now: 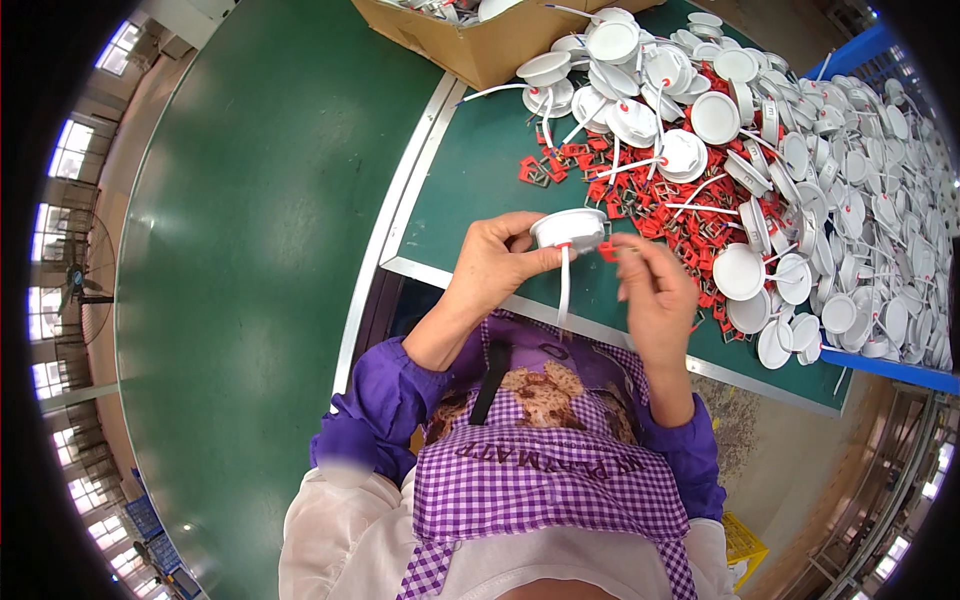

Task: Assemble small white plastic housings with red clips and wires.

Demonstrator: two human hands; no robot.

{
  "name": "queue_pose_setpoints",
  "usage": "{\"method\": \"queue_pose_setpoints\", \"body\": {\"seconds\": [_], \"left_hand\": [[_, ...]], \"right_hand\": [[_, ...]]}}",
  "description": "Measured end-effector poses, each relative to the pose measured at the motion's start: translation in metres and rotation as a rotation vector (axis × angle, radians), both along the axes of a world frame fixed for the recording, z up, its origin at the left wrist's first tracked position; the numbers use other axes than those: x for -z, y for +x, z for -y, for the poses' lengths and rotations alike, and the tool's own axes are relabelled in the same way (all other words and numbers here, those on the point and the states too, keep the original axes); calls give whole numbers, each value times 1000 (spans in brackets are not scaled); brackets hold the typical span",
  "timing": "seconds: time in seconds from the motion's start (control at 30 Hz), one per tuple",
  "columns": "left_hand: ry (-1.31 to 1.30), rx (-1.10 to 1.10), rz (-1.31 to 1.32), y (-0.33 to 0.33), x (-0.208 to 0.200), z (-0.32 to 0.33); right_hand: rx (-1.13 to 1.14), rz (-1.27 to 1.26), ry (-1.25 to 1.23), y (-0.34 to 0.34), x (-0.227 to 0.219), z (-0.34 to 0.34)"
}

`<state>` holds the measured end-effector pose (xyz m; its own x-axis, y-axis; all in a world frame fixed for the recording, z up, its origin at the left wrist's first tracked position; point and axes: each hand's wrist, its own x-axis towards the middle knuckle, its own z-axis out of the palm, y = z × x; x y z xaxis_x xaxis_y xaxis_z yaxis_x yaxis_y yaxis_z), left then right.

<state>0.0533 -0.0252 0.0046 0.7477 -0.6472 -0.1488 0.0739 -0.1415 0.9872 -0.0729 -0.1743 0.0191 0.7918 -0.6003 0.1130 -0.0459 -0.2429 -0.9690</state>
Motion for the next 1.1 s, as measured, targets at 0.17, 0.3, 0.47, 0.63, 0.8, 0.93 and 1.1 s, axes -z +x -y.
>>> {"method": "queue_pose_setpoints", "body": {"seconds": [0.17,0.3,0.47,0.63,0.8,0.93,1.1], "left_hand": [[-58,-25,-245,-11,7,-5],[-170,-126,-298,-21,1,1],[-101,-61,62,-17,19,-6],[-341,-102,-274,-30,8,3],[-249,-90,-101,-36,11,6],[-149,-59,-27,-36,9,5],[-198,-103,16,-40,11,9]], "right_hand": [[103,55,-42,6,0,1],[79,121,-193,5,10,-5],[44,44,-48,2,7,-9],[0,-18,-117,-3,3,-7],[-1,-70,-178,-2,-3,-8],[-7,-50,-311,0,-5,-11],[29,-27,-477,0,0,-12]]}}
